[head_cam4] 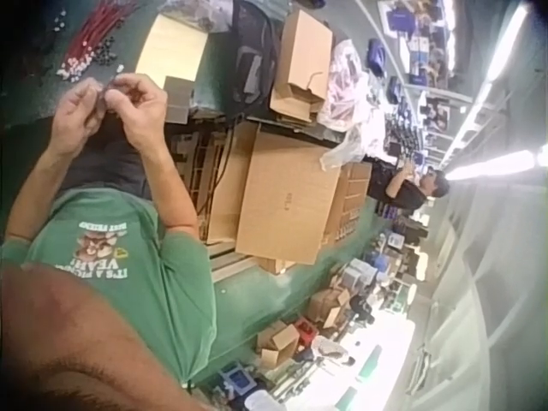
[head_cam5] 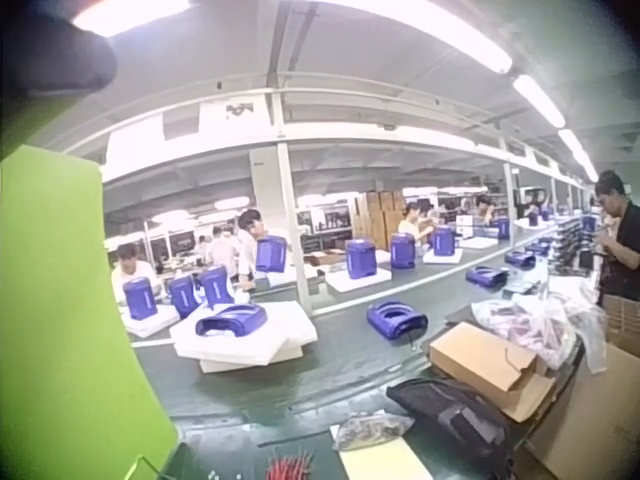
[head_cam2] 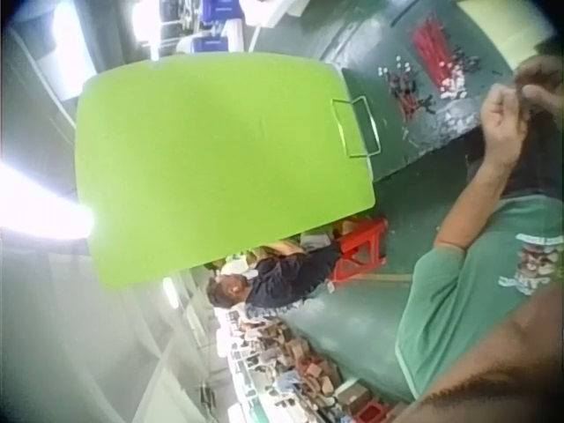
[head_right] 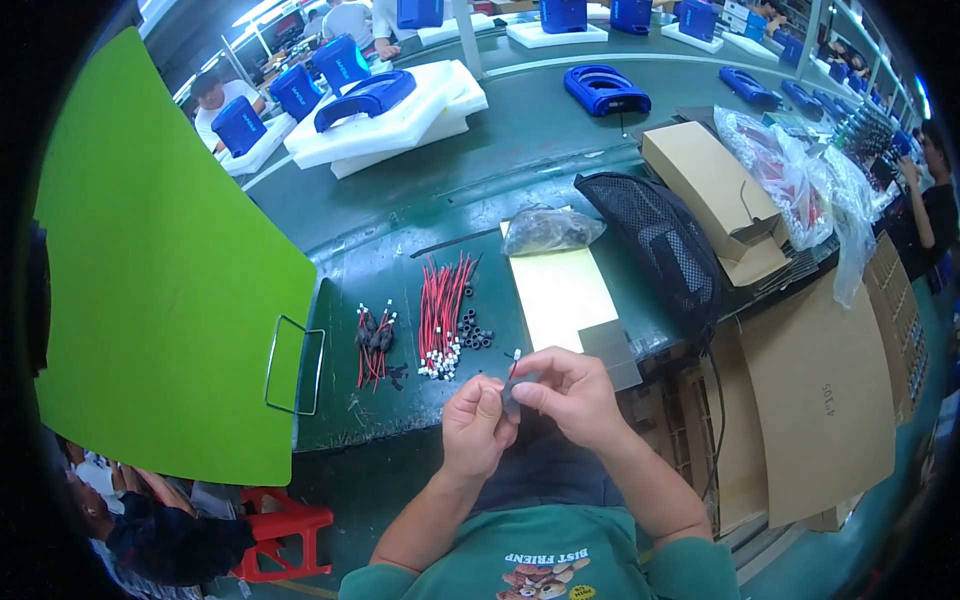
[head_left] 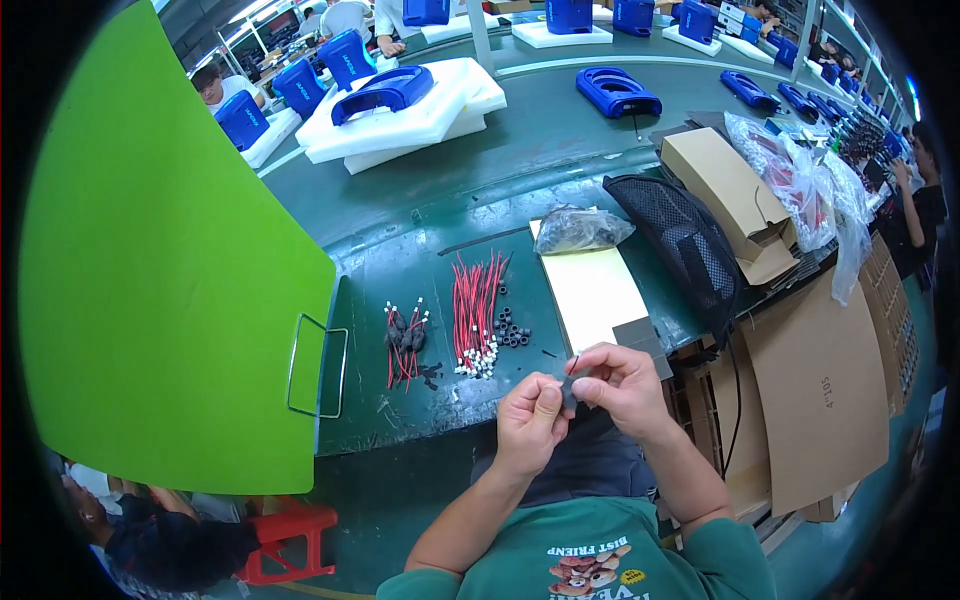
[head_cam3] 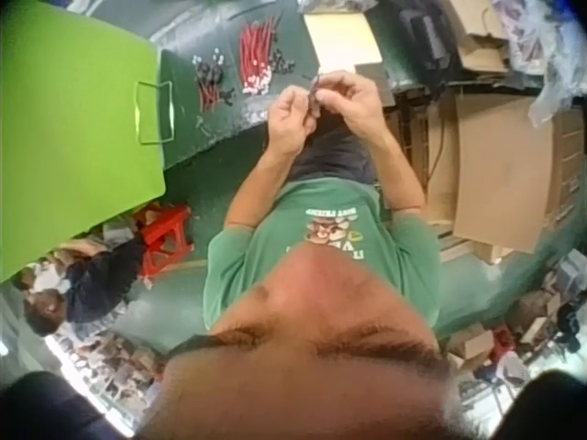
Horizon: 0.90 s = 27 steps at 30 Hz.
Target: The person assembles wire harnesses by hand, inserting individual wires into plastic connector housings at an industrial assembly line station.
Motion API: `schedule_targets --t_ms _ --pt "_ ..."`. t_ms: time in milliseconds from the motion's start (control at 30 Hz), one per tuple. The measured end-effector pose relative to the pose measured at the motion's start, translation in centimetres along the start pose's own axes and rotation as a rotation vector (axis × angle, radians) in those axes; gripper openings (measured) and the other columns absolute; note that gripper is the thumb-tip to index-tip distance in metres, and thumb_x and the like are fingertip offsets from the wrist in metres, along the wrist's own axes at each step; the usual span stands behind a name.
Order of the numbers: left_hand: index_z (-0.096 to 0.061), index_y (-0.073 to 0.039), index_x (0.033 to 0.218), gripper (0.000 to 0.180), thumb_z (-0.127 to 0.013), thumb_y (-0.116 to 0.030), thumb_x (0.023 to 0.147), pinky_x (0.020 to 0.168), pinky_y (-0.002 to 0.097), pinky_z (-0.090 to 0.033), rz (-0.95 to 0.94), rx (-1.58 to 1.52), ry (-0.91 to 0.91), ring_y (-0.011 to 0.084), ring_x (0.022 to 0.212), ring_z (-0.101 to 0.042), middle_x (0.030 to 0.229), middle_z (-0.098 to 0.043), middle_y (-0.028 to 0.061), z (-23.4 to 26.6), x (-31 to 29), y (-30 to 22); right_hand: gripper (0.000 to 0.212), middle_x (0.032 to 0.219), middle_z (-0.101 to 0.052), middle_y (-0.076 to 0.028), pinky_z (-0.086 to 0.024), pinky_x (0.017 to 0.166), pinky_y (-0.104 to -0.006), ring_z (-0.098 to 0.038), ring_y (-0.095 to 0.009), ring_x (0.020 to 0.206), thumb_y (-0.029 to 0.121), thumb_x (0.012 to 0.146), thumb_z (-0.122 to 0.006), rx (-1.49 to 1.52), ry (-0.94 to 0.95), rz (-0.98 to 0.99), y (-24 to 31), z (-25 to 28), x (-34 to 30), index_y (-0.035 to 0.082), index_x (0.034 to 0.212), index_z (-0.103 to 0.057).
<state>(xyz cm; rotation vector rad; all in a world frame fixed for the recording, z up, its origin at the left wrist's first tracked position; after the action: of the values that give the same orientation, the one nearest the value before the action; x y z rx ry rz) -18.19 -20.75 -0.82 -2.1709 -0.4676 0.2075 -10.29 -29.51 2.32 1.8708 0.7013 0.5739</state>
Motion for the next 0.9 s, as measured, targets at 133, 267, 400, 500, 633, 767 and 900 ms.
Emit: schedule_targets --t_ms 133,267,400,500,633,767,900 --pt "-0.051 -0.005 0.082 0.014 -0.054 -0.018 0.088 0.037 0.0160 -0.028 0.096 -0.069 -0.024 0.0029 0.043 -0.039 0.066 -0.052 0.0025 0.1 0.3 0.0 0.010 0.074 -0.060 -0.002 -0.040 0.050 -0.0165 -0.052 -0.005 0.059 0.000 0.075 -0.064 -0.090 -0.029 -0.038 -0.4 0.9 -0.1 0.000 0.085 -0.062" --pt "-0.053 -0.003 0.079 0.016 -0.057 -0.017 0.086 0.037 0.0169 -0.028 0.070 -0.051 -0.088 0.0023 0.043 -0.038 0.068 -0.054 0.0018 0.4 0.6 0.0 0.010 0.073 -0.060 -0.001 -0.038 0.048 -0.0156 -0.051 -0.003 0.057 0.001 0.075 -0.065 -0.120 -0.048 -0.034 -0.6 0.8 0.0 0.000 0.084 -0.062" --pt "-0.055 -0.002 0.078 0.017 -0.055 -0.016 0.087 0.038 0.0172 -0.025 -0.105 0.245 -0.112 0.0011 0.045 -0.037 0.066 -0.052 -0.0005 0.2 0.1 -0.9 0.011 0.073 -0.059 -0.001 -0.038 0.049 -0.0150 -0.051 -0.003 0.058 0.000 0.075 -0.065 -0.098 -0.054 -0.015 -0.6 0.5 0.0 -0.001 0.085 -0.061" --pt "-0.057 -0.002 0.077 0.020 -0.052 -0.017 0.089 0.038 0.0173 -0.023 -0.352 0.424 -0.080 0.0003 0.045 -0.036 0.061 -0.050 -0.0028 -0.4 -0.3 -2.4 0.011 0.073 -0.058 -0.001 -0.039 0.050 -0.0149 -0.052 -0.003 0.060 -0.001 0.075 -0.064 -0.083 -0.057 0.004 -0.4 0.4 -0.1 -0.001 0.085 -0.060" --pt "-0.055 -0.003 0.074 0.028 -0.048 -0.024 0.091 0.036 0.0174 -0.024 -0.006 0.208 -0.002 0.0012 0.042 -0.035 0.057 -0.049 -0.0020 0.5 0.1 -1.2 0.015 0.077 -0.058 -0.004 -0.040 0.049 -0.0155 -0.052 -0.005 0.060 0.000 0.073 -0.066 -0.023 0.033 -0.072 -1.4 0.5 0.2 -0.001 0.087 -0.063" --pt "-0.053 -0.005 0.071 0.034 -0.045 -0.030 0.092 0.033 0.0183 -0.025 0.248 0.031 -0.005 0.0030 0.037 -0.034 0.056 -0.049 0.0005 0.7 0.3 -0.2 0.013 0.080 -0.058 -0.006 -0.040 0.049 -0.0174 -0.051 -0.007 0.060 0.000 0.072 -0.066 -0.054 0.161 -0.066 -1.1 -0.3 0.3 0.000 0.085 -0.066" --pt "-0.053 -0.005 0.073 0.033 -0.045 -0.031 0.092 0.031 0.0183 -0.026 0.275 0.026 -0.018 0.0038 0.036 -0.036 0.057 -0.051 0.0020 0.7 0.3 0.0 0.010 0.079 -0.058 -0.005 -0.040 0.050 -0.0177 -0.051 -0.008 0.060 0.000 0.072 -0.066 -0.053 0.119 -0.036 -1.7 0.0 0.3 0.000 0.081 -0.066"
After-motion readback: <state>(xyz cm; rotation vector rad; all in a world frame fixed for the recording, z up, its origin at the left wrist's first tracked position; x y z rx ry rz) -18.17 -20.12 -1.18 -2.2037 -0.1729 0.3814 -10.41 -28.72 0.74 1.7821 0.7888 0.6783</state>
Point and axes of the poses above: each hand's wrist, its own x-axis towards the middle knuckle, its own z-axis out of the back of the hand, y = z × x, the point moved 6 cm from there along x, towards the middle knuckle
